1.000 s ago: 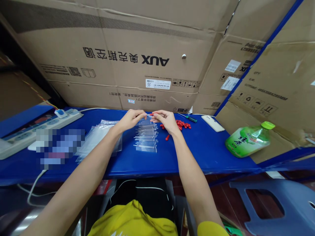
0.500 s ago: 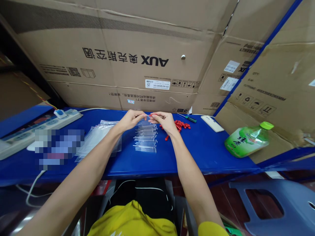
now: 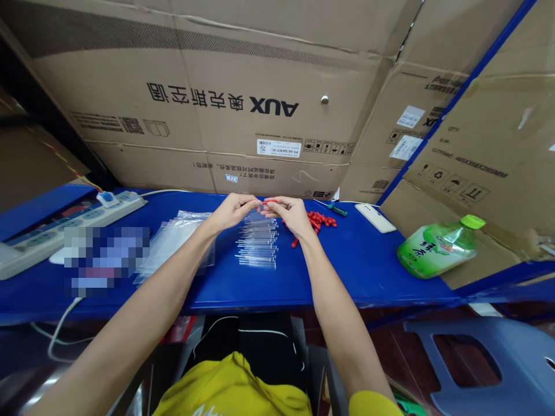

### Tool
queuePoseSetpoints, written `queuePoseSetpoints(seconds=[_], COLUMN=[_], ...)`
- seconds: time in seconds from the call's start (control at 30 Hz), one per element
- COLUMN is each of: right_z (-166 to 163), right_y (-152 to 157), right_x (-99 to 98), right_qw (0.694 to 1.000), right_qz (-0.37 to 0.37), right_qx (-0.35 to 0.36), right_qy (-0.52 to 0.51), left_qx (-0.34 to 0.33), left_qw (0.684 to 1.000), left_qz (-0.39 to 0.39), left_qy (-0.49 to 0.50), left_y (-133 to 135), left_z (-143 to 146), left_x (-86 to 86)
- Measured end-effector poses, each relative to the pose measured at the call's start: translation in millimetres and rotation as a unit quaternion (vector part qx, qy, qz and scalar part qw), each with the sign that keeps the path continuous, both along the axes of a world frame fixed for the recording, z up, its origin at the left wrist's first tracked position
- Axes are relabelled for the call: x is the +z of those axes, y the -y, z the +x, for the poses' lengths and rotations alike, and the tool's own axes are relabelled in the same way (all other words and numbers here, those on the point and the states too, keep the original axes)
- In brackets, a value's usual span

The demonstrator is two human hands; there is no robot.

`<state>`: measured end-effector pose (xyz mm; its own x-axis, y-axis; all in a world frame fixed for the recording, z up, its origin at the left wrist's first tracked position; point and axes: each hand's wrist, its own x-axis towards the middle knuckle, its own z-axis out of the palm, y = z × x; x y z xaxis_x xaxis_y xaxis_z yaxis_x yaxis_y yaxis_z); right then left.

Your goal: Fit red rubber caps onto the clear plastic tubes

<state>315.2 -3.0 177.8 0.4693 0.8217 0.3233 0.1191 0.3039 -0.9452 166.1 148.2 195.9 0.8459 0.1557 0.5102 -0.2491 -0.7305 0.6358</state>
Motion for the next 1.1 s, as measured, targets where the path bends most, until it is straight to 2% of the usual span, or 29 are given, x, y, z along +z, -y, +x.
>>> queuePoseSetpoints(seconds=[0.23,0.4,0.47,0.53,0.57,0.7,0.77,0.9,1.0,1.1], right_z=[0.8,7.0,7.1,0.1,-6.6,-47.3,-66.3,-85.8,-89.2,-91.7], right_y=[3.5,15.1,24.3,36.8,44.2,79.5,96.6,116.6,117.7,112.5], right_x=[5.6,14.1,21.6,28.9,31.4,28.0,19.7,-1.1,-13.9,-19.9], right_qw=[0.999,0.992,0.987,0.976,0.968,0.935,0.916,0.862,0.822,0.803], right_qz=[-0.021,-0.054,-0.08,-0.125,-0.146,-0.196,-0.213,-0.203,-0.193,-0.193], right_qx=[0.0,0.001,0.018,0.071,0.102,0.156,0.131,0.008,-0.034,-0.066], right_qy=[0.037,0.112,0.137,0.163,0.176,0.249,0.315,0.464,0.535,0.561], left_qx=[0.055,0.066,0.075,0.075,0.061,-0.08,-0.106,-0.15,-0.175,-0.182], left_qw=[0.995,0.992,0.992,0.99,0.988,0.97,0.963,0.952,0.943,0.938], left_qz=[0.084,0.086,0.079,0.099,0.122,0.195,0.208,0.19,0.171,0.154], left_qy=[-0.008,-0.065,-0.068,-0.067,-0.069,-0.118,-0.137,-0.186,-0.225,-0.25], left_y=[-0.6,-4.7,-4.6,-1.7,1.0,16.6,24.4,34.5,37.2,37.1], left_z=[-3.1,-10.6,-11.5,-10.4,-9.1,-3.7,-2.4,-2.9,-2.7,-1.7], left_x=[0.8,6.2,7.3,6.5,5.4,0.6,-0.1,-0.4,-3.5,-7.5])
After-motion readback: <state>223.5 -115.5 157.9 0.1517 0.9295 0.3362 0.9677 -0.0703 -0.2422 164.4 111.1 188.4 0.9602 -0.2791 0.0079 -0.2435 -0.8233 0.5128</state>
